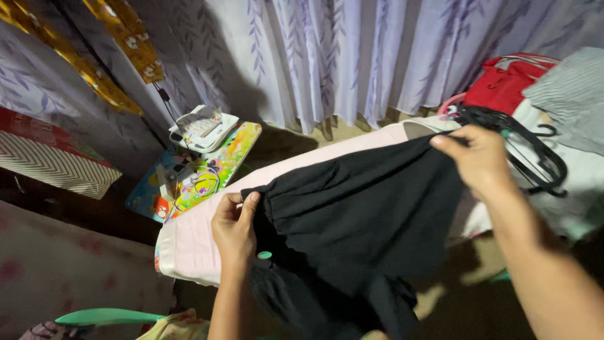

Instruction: The person irons a striped shirt on an ironing board, then hangs it on a rack. They then pick up a pair of black shorts, lay them on the board, and iron them.

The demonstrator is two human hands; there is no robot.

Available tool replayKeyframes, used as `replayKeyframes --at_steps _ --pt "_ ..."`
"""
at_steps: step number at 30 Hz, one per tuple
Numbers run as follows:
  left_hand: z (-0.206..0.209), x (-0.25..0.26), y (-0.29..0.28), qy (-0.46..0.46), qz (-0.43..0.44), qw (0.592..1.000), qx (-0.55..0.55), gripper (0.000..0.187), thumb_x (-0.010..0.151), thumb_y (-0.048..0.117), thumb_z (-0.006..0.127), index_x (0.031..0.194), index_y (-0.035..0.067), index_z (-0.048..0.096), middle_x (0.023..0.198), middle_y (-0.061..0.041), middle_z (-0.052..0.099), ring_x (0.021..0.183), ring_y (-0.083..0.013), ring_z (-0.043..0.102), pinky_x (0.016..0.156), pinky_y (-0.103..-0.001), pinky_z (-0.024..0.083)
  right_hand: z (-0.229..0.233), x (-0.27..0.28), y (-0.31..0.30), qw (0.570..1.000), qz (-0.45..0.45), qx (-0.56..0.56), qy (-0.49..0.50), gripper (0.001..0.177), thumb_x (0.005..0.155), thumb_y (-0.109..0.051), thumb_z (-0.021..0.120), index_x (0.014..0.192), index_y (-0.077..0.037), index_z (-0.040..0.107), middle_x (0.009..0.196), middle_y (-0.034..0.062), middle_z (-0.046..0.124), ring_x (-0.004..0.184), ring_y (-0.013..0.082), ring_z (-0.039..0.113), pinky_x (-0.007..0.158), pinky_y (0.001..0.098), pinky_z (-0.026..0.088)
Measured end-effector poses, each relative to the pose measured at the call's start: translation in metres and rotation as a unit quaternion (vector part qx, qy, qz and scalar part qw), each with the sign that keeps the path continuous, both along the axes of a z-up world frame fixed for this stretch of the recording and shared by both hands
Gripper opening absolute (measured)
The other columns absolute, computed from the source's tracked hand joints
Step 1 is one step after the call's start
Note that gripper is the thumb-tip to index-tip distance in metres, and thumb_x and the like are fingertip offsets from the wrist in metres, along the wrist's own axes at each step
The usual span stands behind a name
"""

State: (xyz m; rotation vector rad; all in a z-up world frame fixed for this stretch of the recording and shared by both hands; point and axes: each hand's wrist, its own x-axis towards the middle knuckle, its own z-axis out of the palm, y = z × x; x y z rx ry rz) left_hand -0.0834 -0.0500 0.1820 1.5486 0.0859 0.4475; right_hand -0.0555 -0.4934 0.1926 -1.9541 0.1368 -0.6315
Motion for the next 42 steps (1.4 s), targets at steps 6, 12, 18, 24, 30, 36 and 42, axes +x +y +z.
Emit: replayKeyframes --at_steps 6,12,18,24,30,36,42 --pt "-0.068 0.086 0.001 0.045 0.1 0.993 0.05 0.023 0.093 0.022 0.077 0.087 0.002 0.068 0.076 0.0 0.066 0.065 -0.0073 0.054 0.061 -0.024 0.044 -0.07 0.117 0.016 0.99 -0.003 -0.102 0.095 0.03 0.086 -0.025 0.084 0.101 -0.001 0.075 0.089 0.014 0.076 0.079 0.0205 0.068 0.077 0.0358 0.053" --pt "-0.106 0.145 -0.004 0.197 0.209 0.928 0.236 0.033 0.096 0.034 0.07 0.092 0.002 0.066 0.086 -0.014 0.072 0.079 -0.0318 0.067 0.076 -0.041 0.051 -0.143 0.2 0.051 0.97 -0.037 -0.17 0.171 0.023 0.091 -0.021 0.075 0.11 -0.008 0.074 0.103 0.0246 0.072 0.099 0.0428 0.068 0.088 0.0485 0.052" --pt "-0.142 0.166 -0.016 0.25 0.198 0.887 0.335 0.03 0.102 0.034 0.063 0.106 0.004 0.061 0.099 -0.016 0.072 0.092 -0.0389 0.067 0.081 -0.047 0.05 -0.193 0.211 0.068 0.948 -0.041 -0.162 0.269 0.026 0.096 -0.014 0.065 0.121 -0.013 0.069 0.104 0.0254 0.072 0.105 0.0451 0.066 0.093 0.0512 0.05" --pt "-0.148 0.18 -0.026 0.13 0.257 0.795 0.533 0.04 0.083 0.029 0.069 0.117 0.01 0.068 0.113 -0.018 0.066 0.103 -0.0396 0.058 0.083 -0.056 0.043 -0.213 0.198 0.075 0.964 -0.039 -0.216 0.148 0.045 0.097 -0.011 0.064 0.141 -0.01 0.057 0.11 0.029 0.069 0.101 0.0485 0.064 0.092 0.0549 0.047" --pt "-0.143 0.206 -0.084 0.173 0.043 0.785 0.594 0.034 0.093 0.045 0.067 0.105 0.013 0.068 0.104 -0.007 0.066 0.103 -0.0315 0.058 0.085 -0.053 0.042 -0.204 0.195 0.079 0.97 -0.032 -0.221 0.093 0.045 0.099 -0.007 0.059 0.144 -0.01 0.054 0.116 0.0258 0.07 0.101 0.0462 0.066 0.09 0.0545 0.047" --pt "-0.171 0.218 -0.106 0.102 0.027 0.81 0.577 0.026 0.095 0.035 0.062 0.107 0.012 0.067 0.1 -0.006 0.066 0.097 -0.0309 0.058 0.084 -0.051 0.041 -0.198 0.195 0.086 0.942 -0.056 -0.3 0.141 0.04 0.101 -0.009 0.057 0.14 -0.015 0.059 0.108 0.0163 0.071 0.101 0.0351 0.067 0.089 0.0501 0.042" --pt "-0.172 0.228 -0.091 0.1 0.018 0.823 0.558 0.026 0.095 0.036 0.065 0.103 0.012 0.066 0.099 -0.006 0.064 0.099 -0.0304 0.057 0.087 -0.05 0.04 -0.203 0.195 0.088 0.922 -0.071 -0.366 0.106 0.036 0.102 -0.012 0.058 0.137 -0.018 0.063 0.105 0.0087 0.07 0.105 0.0297 0.062 0.091 0.0464 0.038"
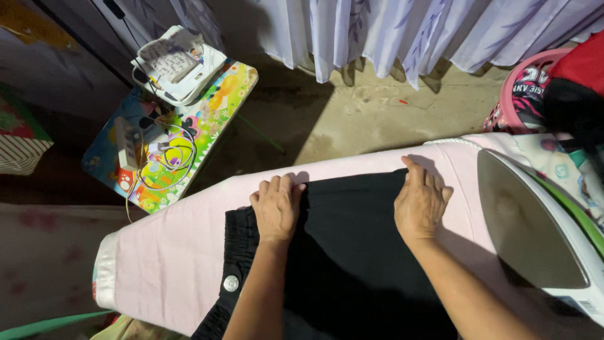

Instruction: The person irons a striped shirt on an ironing board, then hangs it on a rack. They then pick up a pair of black shorts, lay them on the board, and iron them.

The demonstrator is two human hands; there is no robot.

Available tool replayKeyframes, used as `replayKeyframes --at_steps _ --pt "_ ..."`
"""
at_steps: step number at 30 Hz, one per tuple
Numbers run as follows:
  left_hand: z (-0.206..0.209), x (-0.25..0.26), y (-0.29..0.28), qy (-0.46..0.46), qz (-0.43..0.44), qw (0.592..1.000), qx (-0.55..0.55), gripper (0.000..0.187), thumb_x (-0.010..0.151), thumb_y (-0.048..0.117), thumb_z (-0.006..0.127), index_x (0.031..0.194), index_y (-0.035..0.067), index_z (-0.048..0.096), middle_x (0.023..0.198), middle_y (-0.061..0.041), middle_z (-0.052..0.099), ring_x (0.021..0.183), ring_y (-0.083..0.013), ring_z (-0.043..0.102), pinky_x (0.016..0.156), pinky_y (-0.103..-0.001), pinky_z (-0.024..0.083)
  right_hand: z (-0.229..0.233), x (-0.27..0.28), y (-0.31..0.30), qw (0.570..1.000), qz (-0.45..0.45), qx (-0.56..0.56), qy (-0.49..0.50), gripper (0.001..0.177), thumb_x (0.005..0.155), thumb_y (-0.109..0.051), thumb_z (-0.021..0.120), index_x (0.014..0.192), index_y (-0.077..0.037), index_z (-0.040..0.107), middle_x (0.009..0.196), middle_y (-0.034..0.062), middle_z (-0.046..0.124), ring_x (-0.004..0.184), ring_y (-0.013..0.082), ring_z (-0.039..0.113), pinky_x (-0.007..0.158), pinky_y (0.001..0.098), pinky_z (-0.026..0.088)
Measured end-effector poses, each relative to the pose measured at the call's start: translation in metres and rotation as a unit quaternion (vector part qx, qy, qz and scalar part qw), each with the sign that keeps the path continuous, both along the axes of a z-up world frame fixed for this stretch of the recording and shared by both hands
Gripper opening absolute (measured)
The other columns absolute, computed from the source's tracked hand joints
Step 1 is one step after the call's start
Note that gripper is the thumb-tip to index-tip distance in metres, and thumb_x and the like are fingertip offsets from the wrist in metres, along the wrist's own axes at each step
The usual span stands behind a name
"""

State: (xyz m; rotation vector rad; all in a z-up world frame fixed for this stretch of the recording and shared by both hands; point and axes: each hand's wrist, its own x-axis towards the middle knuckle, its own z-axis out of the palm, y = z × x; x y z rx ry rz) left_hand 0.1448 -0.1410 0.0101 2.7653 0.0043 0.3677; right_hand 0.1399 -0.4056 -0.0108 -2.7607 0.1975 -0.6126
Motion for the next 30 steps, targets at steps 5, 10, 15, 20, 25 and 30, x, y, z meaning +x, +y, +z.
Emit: replayKeyframes --at_steps 5,10,15,20,25,30 --pt "0.031 -0.032 0.006 -0.107 0.029 0.993 -0.047 0.022 0.094 0.025 0.066 0.109 0.01 0.065 0.107 -0.01 0.063 0.102 -0.0311 0.056 0.087 -0.048 0.04 0.023 -0.004 0.008 1.0 -0.006 -0.015 -0.026 0.037 0.099 -0.012 0.06 0.136 -0.015 0.063 0.112 0.0126 0.067 0.109 0.0336 0.058 0.094 0.0493 0.037" --pt "0.035 -0.071 -0.013 0.008 0.017 0.984 -0.178 0.023 0.099 0.022 0.058 0.119 0.011 0.064 0.116 -0.009 0.065 0.112 -0.0319 0.059 0.095 -0.05 0.044 0.036 -0.022 0.068 0.984 0.149 0.087 -0.037 0.026 0.097 -0.008 0.055 0.121 -0.009 0.066 0.123 0.0136 0.067 0.119 0.0348 0.058 0.107 0.0495 0.042" --pt "0.011 -0.068 -0.009 0.063 -0.034 0.992 -0.108 0.047 0.103 0.03 0.052 0.146 0.01 0.051 0.151 -0.016 0.048 0.144 -0.0345 0.039 0.117 -0.059 0.023 0.015 -0.057 0.13 0.97 0.233 0.038 0.051 0.043 0.099 -0.022 0.053 0.139 -0.007 0.058 0.148 0.0134 0.055 0.143 0.0326 0.046 0.12 0.0487 0.031" --pt "0.007 -0.068 0.01 0.141 -0.077 0.987 0.0 0.069 0.097 0.044 0.051 0.157 0.016 0.033 0.167 -0.012 0.02 0.153 -0.0323 0.016 0.12 -0.058 0.012 0.014 -0.056 0.091 0.968 0.193 -0.125 0.103 0.078 0.093 -0.056 0.046 0.153 -0.006 0.035 0.16 0.0186 0.032 0.149 0.034 0.026 0.118 0.0544 0.018" --pt "0.009 -0.067 0.011 0.155 -0.078 0.985 0.013 0.071 0.098 0.048 0.05 0.158 0.017 0.029 0.167 -0.014 0.013 0.153 -0.0347 0.012 0.119 -0.059 0.011 0.024 -0.054 0.028 0.973 0.136 -0.136 0.131 0.086 0.091 -0.063 0.044 0.156 -0.008 0.03 0.163 0.0184 0.028 0.152 0.0309 0.019 0.119 0.0556 0.015" --pt "0.006 -0.067 0.018 0.086 -0.093 0.99 -0.055 0.063 0.098 0.045 0.053 0.153 0.016 0.04 0.163 -0.016 0.031 0.147 -0.0371 0.029 0.117 -0.057 0.024 0.004 -0.058 0.006 0.986 0.026 -0.094 0.139 0.08 0.097 -0.057 0.047 0.158 -0.007 0.036 0.164 0.0227 0.028 0.154 0.0359 0.022 0.122 0.0585 0.014"
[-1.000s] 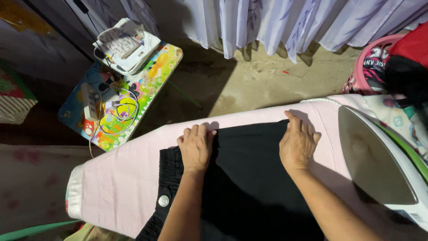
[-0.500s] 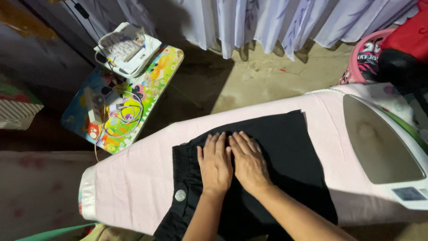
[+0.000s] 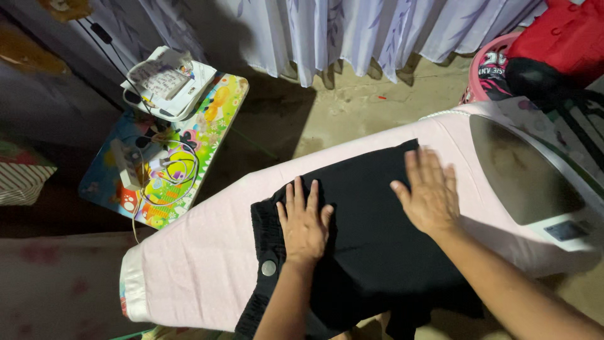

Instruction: The person irons a striped shirt on an ironing board, then hangs it on a rack. They then pick up a pair of black shorts, lay them on the board, and iron them.

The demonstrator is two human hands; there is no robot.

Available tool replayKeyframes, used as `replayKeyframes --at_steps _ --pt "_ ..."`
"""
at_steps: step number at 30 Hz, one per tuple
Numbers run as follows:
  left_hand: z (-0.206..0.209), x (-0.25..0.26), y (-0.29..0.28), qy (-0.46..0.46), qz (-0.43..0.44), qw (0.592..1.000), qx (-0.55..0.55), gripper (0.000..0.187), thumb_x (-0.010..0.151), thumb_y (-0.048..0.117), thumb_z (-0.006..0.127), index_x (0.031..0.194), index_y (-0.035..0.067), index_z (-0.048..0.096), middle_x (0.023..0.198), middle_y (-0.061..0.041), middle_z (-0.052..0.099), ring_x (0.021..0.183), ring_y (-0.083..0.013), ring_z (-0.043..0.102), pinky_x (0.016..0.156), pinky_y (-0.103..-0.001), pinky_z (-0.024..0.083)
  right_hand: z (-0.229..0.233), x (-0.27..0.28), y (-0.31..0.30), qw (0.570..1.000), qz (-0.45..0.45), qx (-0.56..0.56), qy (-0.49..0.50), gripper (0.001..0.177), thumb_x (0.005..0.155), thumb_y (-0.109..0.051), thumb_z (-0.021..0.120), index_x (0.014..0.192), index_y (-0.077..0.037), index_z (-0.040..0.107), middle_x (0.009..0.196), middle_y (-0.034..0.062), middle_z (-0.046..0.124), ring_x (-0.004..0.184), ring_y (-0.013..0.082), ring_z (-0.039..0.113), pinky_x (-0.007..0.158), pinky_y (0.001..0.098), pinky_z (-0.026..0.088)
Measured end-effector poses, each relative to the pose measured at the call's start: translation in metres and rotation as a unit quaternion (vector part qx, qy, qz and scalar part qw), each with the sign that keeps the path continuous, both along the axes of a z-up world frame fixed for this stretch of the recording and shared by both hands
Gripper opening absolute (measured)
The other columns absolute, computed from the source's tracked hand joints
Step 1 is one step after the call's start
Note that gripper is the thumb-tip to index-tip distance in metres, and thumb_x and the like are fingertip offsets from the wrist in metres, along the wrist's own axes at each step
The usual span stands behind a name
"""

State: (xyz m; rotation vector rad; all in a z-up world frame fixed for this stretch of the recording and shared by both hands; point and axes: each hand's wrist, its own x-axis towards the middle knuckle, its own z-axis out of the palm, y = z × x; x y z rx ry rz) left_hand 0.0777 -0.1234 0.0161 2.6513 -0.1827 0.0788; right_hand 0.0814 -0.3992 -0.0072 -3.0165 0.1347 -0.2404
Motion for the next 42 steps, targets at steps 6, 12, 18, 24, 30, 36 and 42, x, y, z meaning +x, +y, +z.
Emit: replayKeyframes --at_steps 6,12,18,24,30,36,42 --pt "0.028 -0.006 0.059 -0.079 0.199 0.974 -0.08 0.058 0.098 0.041 0.057 0.145 0.007 0.049 0.14 -0.018 0.06 0.127 -0.042 0.057 0.105 -0.053 0.046 -0.017 -0.038 -0.014 0.982 -0.171 -0.016 -0.084 0.062 0.105 -0.052 0.053 0.141 -0.001 0.059 0.15 0.0236 0.048 0.143 0.0402 0.041 0.115 0.0574 0.029" --pt "0.032 -0.016 0.077 0.258 0.342 0.899 -0.086 0.068 0.098 0.063 0.057 0.134 0.005 0.052 0.122 -0.023 0.066 0.117 -0.0427 0.06 0.1 -0.052 0.046 0.022 -0.084 0.006 0.962 -0.271 0.007 0.008 0.05 0.1 -0.052 0.061 0.111 -0.004 0.066 0.124 0.0171 0.059 0.123 0.0352 0.051 0.1 0.0544 0.037" --pt "0.01 -0.024 0.071 0.136 0.282 0.943 -0.116 0.043 0.101 0.046 0.052 0.112 0.005 0.052 0.095 -0.025 0.073 0.091 -0.0459 0.069 0.082 -0.053 0.053 0.029 -0.085 0.013 0.97 -0.232 0.055 0.038 0.043 0.105 -0.038 0.056 0.117 0.003 0.059 0.088 0.0237 0.068 0.087 0.0406 0.068 0.083 0.0518 0.053" --pt "0.011 -0.025 0.079 0.152 0.278 0.946 -0.074 0.034 0.105 0.04 0.046 0.111 0.007 0.046 0.093 -0.023 0.073 0.089 -0.0463 0.069 0.078 -0.054 0.053 0.031 -0.089 0.012 0.979 -0.202 0.032 0.0 0.032 0.109 -0.03 0.055 0.116 0.002 0.058 0.075 0.0214 0.068 0.073 0.042 0.07 0.075 0.0523 0.055" --pt "0.027 -0.023 0.079 0.103 0.279 0.953 -0.053 0.046 0.099 0.041 0.055 0.13 0.008 0.045 0.11 -0.024 0.069 0.102 -0.0466 0.065 0.083 -0.055 0.049 0.059 -0.083 0.031 0.976 -0.17 -0.033 -0.132 0.033 0.091 -0.025 0.066 0.116 -0.003 0.062 0.101 0.0219 0.07 0.098 0.0392 0.066 0.09 0.0522 0.048" --pt "0.038 -0.031 0.05 -0.162 0.076 0.973 -0.144 0.054 0.103 0.033 0.055 0.15 0.009 0.046 0.145 -0.018 0.055 0.133 -0.0394 0.052 0.112 -0.053 0.044 0.028 -0.046 0.126 0.981 0.051 0.144 -0.117 0.048 0.089 0.0 0.052 0.135 -0.008 0.063 0.133 0.0133 0.063 0.132 0.0332 0.054 0.117 0.046 0.04" --pt "0.015 -0.025 0.008 0.098 -0.02 0.993 -0.056 0.063 0.104 0.045 0.042 0.158 0.014 0.032 0.166 -0.014 0.023 0.154 -0.0348 0.015 0.121 -0.058 0.01 0.006 -0.024 0.145 0.99 0.138 -0.006 0.011 0.065 0.096 -0.035 0.049 0.155 -0.009 0.037 0.163 0.0133 0.032 0.152 0.0308 0.025 0.12 0.0525 0.023"
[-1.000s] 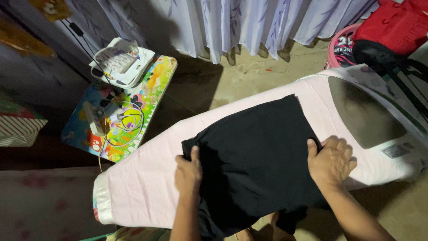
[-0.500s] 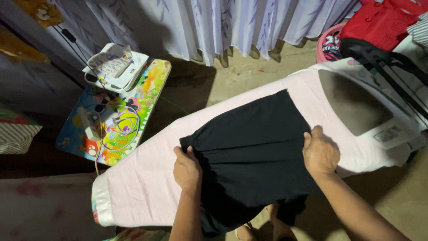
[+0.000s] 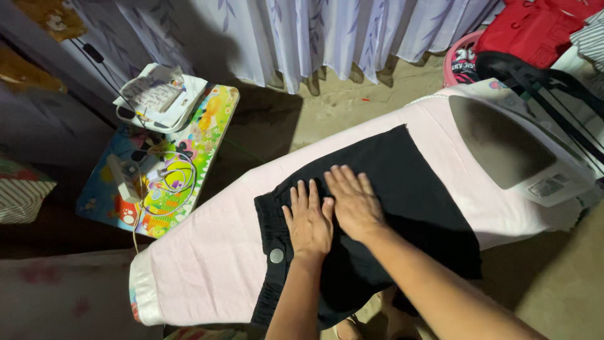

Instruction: The person irons a striped shirt on an ironing board, then hangs it on a rack. They then pick up a pair of black shorts, lay them on the board, and iron them.

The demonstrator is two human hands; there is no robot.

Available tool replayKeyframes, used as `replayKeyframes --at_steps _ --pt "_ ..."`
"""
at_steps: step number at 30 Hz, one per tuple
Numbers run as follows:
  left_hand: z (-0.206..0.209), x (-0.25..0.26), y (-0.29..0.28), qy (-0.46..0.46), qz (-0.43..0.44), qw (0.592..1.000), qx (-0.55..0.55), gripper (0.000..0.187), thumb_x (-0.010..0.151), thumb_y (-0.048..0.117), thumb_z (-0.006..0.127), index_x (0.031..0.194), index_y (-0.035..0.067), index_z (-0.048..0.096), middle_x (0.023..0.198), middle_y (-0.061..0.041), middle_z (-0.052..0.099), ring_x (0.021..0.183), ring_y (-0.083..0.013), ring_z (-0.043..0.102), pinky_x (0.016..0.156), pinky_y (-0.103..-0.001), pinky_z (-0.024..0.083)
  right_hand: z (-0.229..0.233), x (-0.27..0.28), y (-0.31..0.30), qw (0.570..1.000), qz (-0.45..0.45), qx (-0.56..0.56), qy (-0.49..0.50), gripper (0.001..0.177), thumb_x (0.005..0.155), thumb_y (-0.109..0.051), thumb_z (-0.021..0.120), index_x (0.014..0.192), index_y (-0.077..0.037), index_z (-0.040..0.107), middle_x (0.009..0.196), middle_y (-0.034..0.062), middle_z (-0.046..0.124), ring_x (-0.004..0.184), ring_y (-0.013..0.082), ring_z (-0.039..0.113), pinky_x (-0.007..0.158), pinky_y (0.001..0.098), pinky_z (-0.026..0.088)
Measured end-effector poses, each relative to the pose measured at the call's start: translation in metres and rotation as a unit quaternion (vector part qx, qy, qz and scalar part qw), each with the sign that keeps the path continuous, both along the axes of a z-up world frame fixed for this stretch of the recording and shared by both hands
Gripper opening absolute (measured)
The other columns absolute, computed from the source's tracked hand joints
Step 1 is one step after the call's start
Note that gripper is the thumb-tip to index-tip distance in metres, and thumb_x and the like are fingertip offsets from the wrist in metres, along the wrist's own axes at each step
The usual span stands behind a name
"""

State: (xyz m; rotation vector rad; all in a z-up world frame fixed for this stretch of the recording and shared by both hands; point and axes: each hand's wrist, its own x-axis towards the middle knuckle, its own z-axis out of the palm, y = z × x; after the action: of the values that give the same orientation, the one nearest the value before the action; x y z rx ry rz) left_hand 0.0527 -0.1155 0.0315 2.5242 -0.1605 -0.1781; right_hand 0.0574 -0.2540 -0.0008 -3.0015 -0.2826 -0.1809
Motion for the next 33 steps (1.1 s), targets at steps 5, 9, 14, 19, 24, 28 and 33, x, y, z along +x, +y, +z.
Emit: replayKeyframes --at_steps 5,9,14,19,24,28,33 --pt "-0.019 -0.001 -0.005 -0.009 -0.007 0.995 0.096 0.071 0.101 0.05 0.045 0.16 0.016 0.025 0.168 -0.015 0.012 0.155 -0.0338 0.007 0.121 -0.058 0.008 0.013 -0.012 -0.084 0.994 -0.1 -0.047 0.005 0.087 0.091 -0.067 0.043 0.157 -0.012 0.027 0.164 0.0172 0.022 0.152 0.0321 0.018 0.12 0.0539 0.015" --pt "-0.021 -0.006 -0.008 -0.009 -0.012 0.992 0.124 0.075 0.1 0.052 0.046 0.161 0.016 0.021 0.168 -0.015 0.009 0.155 -0.0344 0.007 0.12 -0.059 0.009 0.008 -0.012 -0.131 0.987 -0.145 -0.053 0.034 0.092 0.093 -0.071 0.037 0.159 -0.01 0.022 0.166 0.0171 0.017 0.154 0.03 0.013 0.12 0.0531 0.01" --pt "-0.008 0.001 -0.017 0.019 0.003 0.989 0.149 0.077 0.098 0.058 0.044 0.161 0.023 0.019 0.169 -0.014 0.006 0.155 -0.0371 0.003 0.119 -0.064 0.007 0.003 -0.004 -0.141 0.987 -0.149 -0.036 0.049 0.092 0.094 -0.071 0.038 0.158 -0.007 0.021 0.166 0.0167 0.016 0.155 0.0298 0.011 0.121 0.0544 0.008" --pt "-0.006 0.01 -0.051 0.055 0.048 0.981 0.18 0.077 0.099 0.063 0.037 0.162 0.025 0.016 0.169 -0.013 0.002 0.155 -0.0378 -0.004 0.115 -0.072 0.0 0.045 0.004 -0.15 0.987 -0.078 0.139 -0.001 0.049 0.095 -0.042 0.063 0.129 -0.006 0.066 0.146 0.0142 0.056 0.138 0.0321 0.05 0.112 0.0445 0.041" --pt "-0.021 0.023 -0.096 -0.006 0.05 0.975 0.216 0.078 0.098 0.064 0.036 0.161 0.023 0.015 0.169 -0.011 0.002 0.155 -0.0354 -0.002 0.115 -0.071 0.001 0.13 0.027 -0.191 0.969 -0.017 0.203 -0.14 0.016 0.091 -0.019 0.07 0.098 -0.006 0.075 0.105 0.0117 0.074 0.104 0.0352 0.067 0.092 0.0439 0.053" --pt "-0.018 0.029 -0.139 0.008 0.037 0.982 0.185 0.083 0.098 0.066 0.036 0.163 0.021 0.013 0.17 -0.01 0.002 0.155 -0.0347 -0.002 0.116 -0.07 0.002 0.167 0.039 -0.253 0.956 -0.034 0.216 -0.197 0.015 0.098 -0.018 0.071 0.105 -0.006 0.076 0.105 0.0141 0.073 0.099 0.0351 0.068 0.089 0.0424 0.054" --pt "-0.005 0.029 -0.186 0.038 0.015 0.982 0.183 0.079 0.098 0.064 0.035 0.163 0.025 0.011 0.17 -0.008 0.001 0.155 -0.0355 -0.003 0.116 -0.071 0.002 0.133 0.059 -0.358 0.958 -0.171 0.218 -0.076 0.021 0.095 -0.021 0.073 0.11 -0.008 0.075 0.103 0.0138 0.073 0.089 0.028 0.071 0.08 0.0389 0.055"
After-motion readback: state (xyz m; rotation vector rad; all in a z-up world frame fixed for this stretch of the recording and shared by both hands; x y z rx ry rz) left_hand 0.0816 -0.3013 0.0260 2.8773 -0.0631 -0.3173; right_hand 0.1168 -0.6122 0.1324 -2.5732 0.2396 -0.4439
